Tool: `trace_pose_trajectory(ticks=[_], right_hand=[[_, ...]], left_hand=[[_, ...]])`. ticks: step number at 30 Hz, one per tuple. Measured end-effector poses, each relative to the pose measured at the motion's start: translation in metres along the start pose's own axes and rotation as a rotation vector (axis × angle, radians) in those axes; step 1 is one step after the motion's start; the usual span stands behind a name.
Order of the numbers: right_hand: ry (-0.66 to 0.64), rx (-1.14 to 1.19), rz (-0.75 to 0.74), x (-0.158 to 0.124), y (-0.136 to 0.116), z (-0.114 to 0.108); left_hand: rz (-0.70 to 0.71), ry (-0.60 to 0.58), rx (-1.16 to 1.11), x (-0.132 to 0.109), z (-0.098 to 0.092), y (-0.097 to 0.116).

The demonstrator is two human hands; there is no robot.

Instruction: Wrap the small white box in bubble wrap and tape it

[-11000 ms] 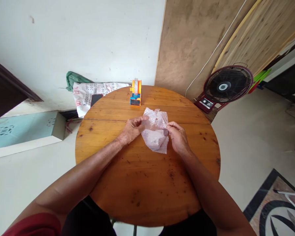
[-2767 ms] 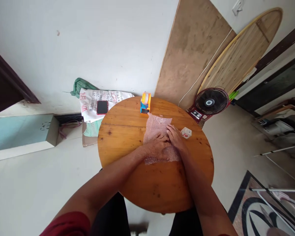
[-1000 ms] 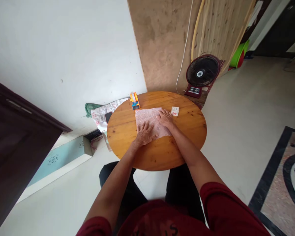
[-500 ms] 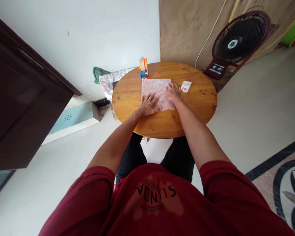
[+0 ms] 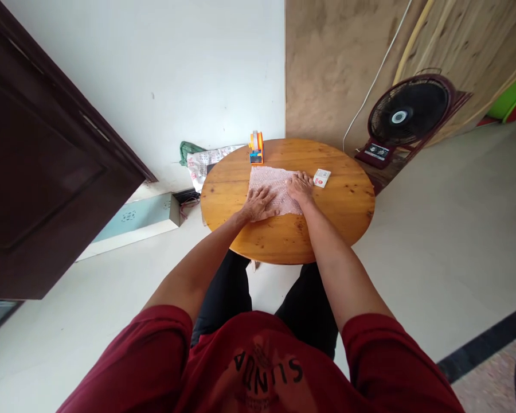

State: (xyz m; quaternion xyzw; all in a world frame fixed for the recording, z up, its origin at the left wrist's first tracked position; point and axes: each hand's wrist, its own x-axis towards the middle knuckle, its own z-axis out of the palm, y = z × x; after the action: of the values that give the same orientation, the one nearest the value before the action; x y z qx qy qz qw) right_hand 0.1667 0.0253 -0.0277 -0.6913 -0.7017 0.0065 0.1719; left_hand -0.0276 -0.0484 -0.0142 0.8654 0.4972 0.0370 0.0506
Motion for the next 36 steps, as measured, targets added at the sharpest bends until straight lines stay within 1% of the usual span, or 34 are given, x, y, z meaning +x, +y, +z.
trace_pose_trajectory(ticks=[5,11,32,36], right_hand=[[0.037,0.008,-0.011,-0.004,0.001,-0.002],[0.063,0.012,-0.007,-0.005,0.002,-0.003],[0.032,-0.053,0.009,-0.007,-0.001,-0.012],[0.011,-0.062,0.006,-0.006,-0.002,-0.012]], left_hand=[[-0.02,-0.015,0.021,0.0,-0.002,0.001],[-0.009,-0.008,0.036,0.0,-0.003,0.003],[0.018,0.035,-0.012,-0.001,-0.002,0.001],[0.021,0.032,-0.01,-0.001,-0.008,0.0]])
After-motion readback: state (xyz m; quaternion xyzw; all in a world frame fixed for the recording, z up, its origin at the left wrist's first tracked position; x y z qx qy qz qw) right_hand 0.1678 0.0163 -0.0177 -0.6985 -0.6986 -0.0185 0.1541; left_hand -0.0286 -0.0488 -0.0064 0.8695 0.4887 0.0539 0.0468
